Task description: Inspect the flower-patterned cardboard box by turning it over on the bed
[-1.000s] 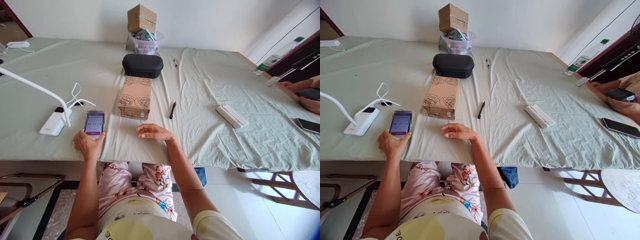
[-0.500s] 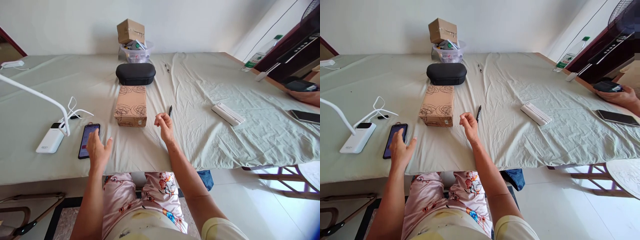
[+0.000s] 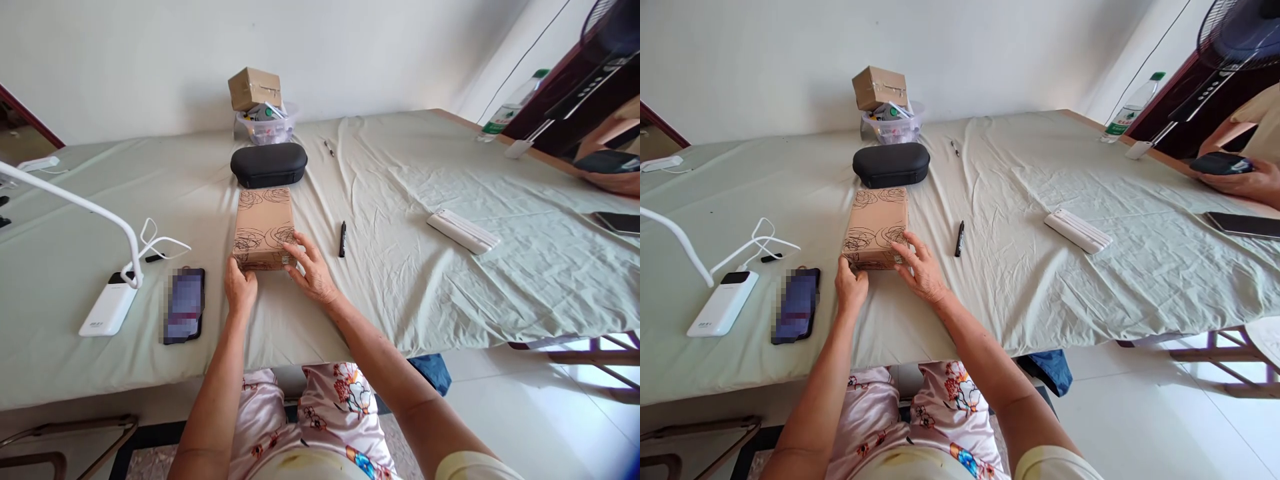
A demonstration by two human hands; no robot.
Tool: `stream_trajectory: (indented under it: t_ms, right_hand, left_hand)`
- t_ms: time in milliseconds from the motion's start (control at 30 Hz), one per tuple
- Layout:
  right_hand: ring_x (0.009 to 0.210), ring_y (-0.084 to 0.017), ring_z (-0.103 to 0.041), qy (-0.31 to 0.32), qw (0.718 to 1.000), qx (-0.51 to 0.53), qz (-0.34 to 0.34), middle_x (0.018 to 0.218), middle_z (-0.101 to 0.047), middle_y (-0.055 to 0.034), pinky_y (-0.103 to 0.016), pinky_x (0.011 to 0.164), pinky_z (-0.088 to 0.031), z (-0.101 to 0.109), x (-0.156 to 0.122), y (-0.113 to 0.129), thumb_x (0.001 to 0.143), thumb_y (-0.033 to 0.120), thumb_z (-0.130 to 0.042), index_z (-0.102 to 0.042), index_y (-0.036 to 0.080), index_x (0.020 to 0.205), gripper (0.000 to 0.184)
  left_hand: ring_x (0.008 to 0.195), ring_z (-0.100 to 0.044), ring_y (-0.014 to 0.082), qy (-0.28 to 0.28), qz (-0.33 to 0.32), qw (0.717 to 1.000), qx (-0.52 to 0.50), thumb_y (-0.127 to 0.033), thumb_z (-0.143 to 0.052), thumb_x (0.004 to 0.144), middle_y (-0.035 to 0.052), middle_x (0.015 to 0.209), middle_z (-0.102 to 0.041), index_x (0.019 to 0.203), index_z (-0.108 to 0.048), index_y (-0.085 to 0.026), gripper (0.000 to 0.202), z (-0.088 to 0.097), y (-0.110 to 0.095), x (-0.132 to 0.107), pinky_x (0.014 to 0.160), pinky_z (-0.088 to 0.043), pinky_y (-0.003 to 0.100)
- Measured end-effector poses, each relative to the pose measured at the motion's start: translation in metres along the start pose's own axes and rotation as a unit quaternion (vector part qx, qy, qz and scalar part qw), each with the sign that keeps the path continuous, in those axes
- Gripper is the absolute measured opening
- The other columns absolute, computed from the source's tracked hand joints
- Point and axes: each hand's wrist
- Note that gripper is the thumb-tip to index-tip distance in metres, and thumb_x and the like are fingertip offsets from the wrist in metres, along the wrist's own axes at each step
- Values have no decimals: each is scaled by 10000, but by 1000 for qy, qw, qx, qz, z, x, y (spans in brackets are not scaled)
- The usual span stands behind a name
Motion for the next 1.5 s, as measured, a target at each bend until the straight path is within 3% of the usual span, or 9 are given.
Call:
stream_trajectory:
  t_ms: [67, 200, 400, 533, 700, 867, 1067, 1267, 1500]
  right_hand:
    - [1505, -303, -476, -42, 998, 12, -35, 1627, -439, -144, -533, 1230, -479, 0, 0, 1, 1065, 381, -521, -571, 270, 1470, 422]
    - [1383, -292, -560, -127, 984, 53, -115, 1531, -520, -156, -433, 973, -631, 3, -2, 0, 1023, 424, -597, -611, 264, 1325, 342]
    - [1289, -263, -586, -170, 958, 129, -193, 1440, -535, -141, -348, 839, -622, -2, -6, -9, 977, 504, -632, -572, 268, 1198, 329]
    - [1211, -261, -601, -163, 947, 168, -220, 1415, -527, -138, -363, 845, -599, -6, -7, -14, 944, 525, -639, -543, 262, 1164, 356]
    - [965, -227, -656, -120, 951, 111, -261, 1300, -631, -117, -374, 789, -566, -4, -7, -14, 912, 469, -615, -541, 253, 1108, 301]
    - [883, -260, -663, -37, 957, 6, -286, 988, -716, -80, -427, 861, -533, -1, -8, -14, 858, 386, -605, -523, 247, 981, 203]
    - [888, -261, -690, -13, 961, -13, -276, 936, -733, -57, -399, 844, -525, 0, -7, -11, 836, 377, -687, -486, 255, 905, 246]
    - [915, -275, -742, 13, 963, -19, -270, 957, -769, -61, -406, 843, -549, -1, -9, -10, 828, 272, -765, -499, 243, 936, 289]
    - [907, -290, -760, 18, 965, -15, -261, 956, -783, -67, -431, 857, -573, -3, -10, -7, 817, 247, -821, -542, 232, 959, 313]
  left_hand:
    - [1296, -662, 316, -5, -31, 998, -46, -85, -528, 743, 172, 1309, -694, 1344, -597, -157, 610, -1, 3, -3, 1159, -538, 513]
    - [1450, -555, 263, -14, -99, 989, -109, -115, -522, 783, 153, 1524, -561, 1411, -588, -221, 641, -4, 2, -8, 1198, -516, 432]
    - [1500, -528, 266, 19, -109, 967, -231, -223, -531, 903, 194, 1685, -402, 1592, -363, -227, 709, -12, -4, -13, 1084, -591, 353]
    - [1420, -612, 244, 42, -68, 958, -276, -335, -545, 966, 243, 1666, -416, 1663, -101, -223, 834, -17, -4, -12, 1062, -610, 369]
    - [1327, -681, 285, 149, -58, 950, -266, -379, -617, 926, 208, 1464, -636, 1564, -398, -175, 704, -27, 4, -15, 1087, -604, 439]
    - [1542, -481, 317, 106, -137, 976, -131, -233, -649, 861, 190, 1654, -469, 1598, -416, -198, 774, -30, 7, -23, 1283, -425, 520]
    - [1631, -335, 308, 105, -153, 978, -98, -193, -598, 932, 167, 1742, -324, 1647, -340, -248, 761, -31, 5, -30, 1310, -379, 528]
    - [1628, -337, 338, 73, -181, 977, -92, -280, -654, 972, 168, 1765, -271, 1652, -339, -279, 749, -38, 12, -30, 1281, -427, 513]
    - [1572, -446, 307, 10, -212, 972, -100, -377, -622, 1034, 180, 1705, -402, 1659, -353, -291, 685, -40, 15, -28, 1275, -443, 471]
Point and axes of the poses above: each hand's wrist, its own x-axis towards the middle knuckle, its own z-axis out of the back of the hand, y = z × x
